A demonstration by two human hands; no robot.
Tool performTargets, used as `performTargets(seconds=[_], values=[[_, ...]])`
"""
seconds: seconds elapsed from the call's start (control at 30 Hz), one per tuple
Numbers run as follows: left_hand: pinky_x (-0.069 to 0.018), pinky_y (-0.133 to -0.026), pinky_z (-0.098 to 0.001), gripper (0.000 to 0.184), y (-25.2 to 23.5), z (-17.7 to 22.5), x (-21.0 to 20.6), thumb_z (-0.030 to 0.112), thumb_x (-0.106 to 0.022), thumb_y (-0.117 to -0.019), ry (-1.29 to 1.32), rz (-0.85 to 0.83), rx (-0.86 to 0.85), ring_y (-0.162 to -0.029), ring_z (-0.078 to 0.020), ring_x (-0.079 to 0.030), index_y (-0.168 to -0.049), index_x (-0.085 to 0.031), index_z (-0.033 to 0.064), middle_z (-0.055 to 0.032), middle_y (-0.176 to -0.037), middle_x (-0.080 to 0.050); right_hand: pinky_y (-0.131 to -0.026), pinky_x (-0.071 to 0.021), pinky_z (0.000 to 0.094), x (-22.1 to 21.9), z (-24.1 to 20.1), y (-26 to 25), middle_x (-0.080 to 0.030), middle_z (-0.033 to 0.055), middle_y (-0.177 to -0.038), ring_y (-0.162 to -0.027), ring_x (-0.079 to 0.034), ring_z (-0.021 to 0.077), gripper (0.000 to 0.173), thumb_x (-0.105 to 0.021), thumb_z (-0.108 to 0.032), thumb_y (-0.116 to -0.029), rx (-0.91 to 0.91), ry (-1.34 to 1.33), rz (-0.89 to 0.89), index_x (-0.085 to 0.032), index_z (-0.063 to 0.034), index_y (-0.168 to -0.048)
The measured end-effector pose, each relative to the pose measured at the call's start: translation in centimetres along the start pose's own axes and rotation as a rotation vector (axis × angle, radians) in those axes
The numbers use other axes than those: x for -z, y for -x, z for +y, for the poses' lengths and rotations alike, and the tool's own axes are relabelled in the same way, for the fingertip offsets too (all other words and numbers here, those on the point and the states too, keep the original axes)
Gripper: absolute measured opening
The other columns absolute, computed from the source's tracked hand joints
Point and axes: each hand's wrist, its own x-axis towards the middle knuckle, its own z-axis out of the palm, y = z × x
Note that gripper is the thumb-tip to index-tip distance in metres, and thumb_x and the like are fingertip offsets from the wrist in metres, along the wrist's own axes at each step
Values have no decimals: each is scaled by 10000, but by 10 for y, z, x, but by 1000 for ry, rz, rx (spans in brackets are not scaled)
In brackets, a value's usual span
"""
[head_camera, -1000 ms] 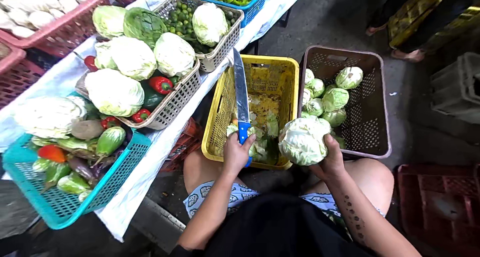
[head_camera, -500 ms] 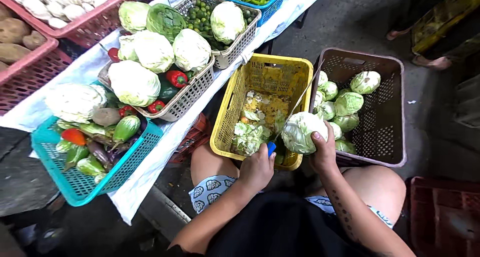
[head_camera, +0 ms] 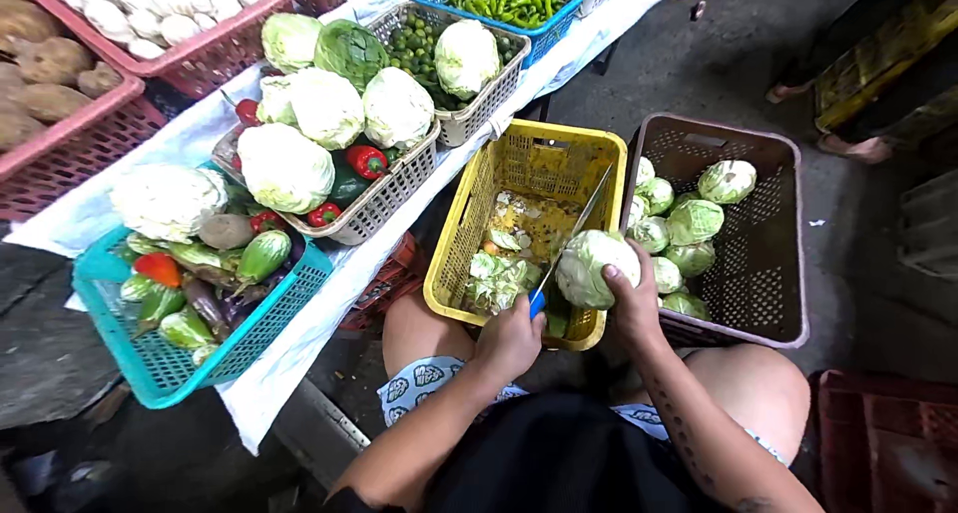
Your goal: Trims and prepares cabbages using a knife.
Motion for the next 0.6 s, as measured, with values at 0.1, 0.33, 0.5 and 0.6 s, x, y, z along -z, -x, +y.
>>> performTargets(seconds=[0.1,0.33,0.5,0.6], values=[[-570,-835,-532,404,19,15,25,391,-465,-1088,16,103,-59,-934,-326,-709,-1288,-563,54,-160,-957,-697,-897,-601,465,5,11,8,-626,158,-1284,-1089,-676,256,931,-742,-540,-818,-76,-88,15,-335,-118,-1541],[-594,-607,-408,369,36,25,21,316,-558,-1048,134,648,-335,-664,-207,-681,-1260,-576,15,-79,-786,-679,-904,-601,468,2,3,9,-632,136,-1274,-1095,-676,251,1003,-773,-623,-774,-36,-144,34,-327,-144,-1534],[-563,-884,-585,465,3,-14,-28,404,-434,-1087,-90,-106,84,-1046,-394,-701,-1398,-489,63,-207,-1114,-695,-924,-596,467,2,-10,-4,-622,157,-1291,-1113,-669,256,1091,-792,-652,-732,26,-203,46,-310,-98,-1539],[-568,-877,-541,462,17,1,-5,393,-460,-1089,42,45,6,-999,-347,-711,-1393,-516,49,-186,-1056,-705,-933,-582,496,8,-9,-4,-628,118,-1289,-1132,-657,249,1037,-792,-661,-719,-20,-309,-23,-363,-146,-1511]])
